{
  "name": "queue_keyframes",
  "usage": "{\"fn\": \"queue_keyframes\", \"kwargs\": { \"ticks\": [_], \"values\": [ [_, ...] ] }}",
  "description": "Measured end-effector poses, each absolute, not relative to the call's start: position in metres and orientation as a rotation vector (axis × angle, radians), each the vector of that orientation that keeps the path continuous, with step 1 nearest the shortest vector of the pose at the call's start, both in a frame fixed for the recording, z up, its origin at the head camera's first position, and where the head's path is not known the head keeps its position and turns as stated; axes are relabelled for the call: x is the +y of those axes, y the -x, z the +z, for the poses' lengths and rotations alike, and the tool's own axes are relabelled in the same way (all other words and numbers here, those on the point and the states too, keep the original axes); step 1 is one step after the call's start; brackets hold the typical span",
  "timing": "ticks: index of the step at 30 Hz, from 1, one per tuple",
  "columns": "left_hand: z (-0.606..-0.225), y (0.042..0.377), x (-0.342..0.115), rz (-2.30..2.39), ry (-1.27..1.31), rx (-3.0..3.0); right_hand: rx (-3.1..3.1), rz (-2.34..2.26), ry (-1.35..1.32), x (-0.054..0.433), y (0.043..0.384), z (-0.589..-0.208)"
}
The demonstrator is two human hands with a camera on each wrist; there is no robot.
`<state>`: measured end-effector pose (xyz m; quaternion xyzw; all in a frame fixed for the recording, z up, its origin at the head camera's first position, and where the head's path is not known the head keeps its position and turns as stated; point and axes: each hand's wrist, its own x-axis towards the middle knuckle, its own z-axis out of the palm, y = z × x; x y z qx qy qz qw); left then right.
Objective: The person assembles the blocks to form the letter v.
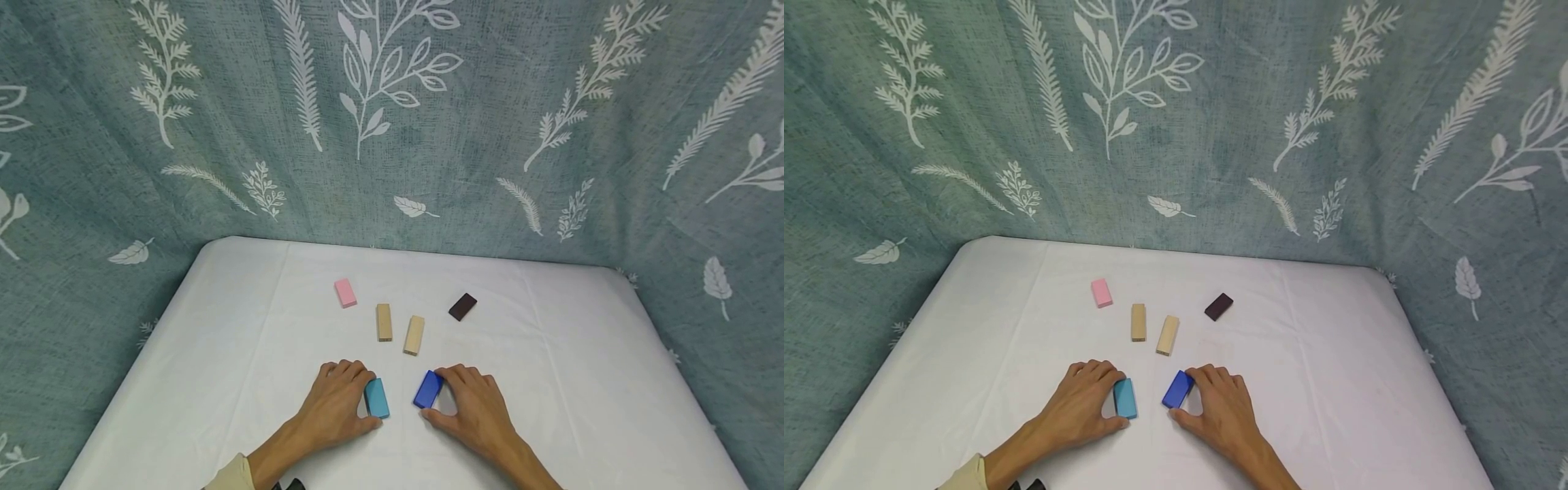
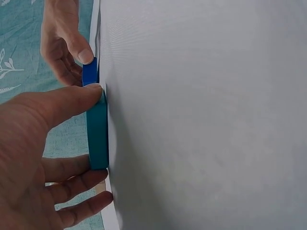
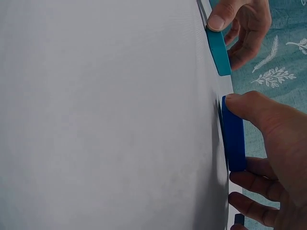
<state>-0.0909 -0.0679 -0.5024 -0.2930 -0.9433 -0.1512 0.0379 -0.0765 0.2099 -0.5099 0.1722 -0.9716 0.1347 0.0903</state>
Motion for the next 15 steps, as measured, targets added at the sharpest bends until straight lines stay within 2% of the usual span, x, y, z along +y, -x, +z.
{"fn": "queue_keyframes", "kwargs": {
  "ticks": [15],
  "values": [
    [-0.5022, 0.0902, -0.0687, -0.470, 0.892, -2.899, -2.898, 0.418, -0.529, 0.2030, 0.0682, -0.5097]
  ]
}}
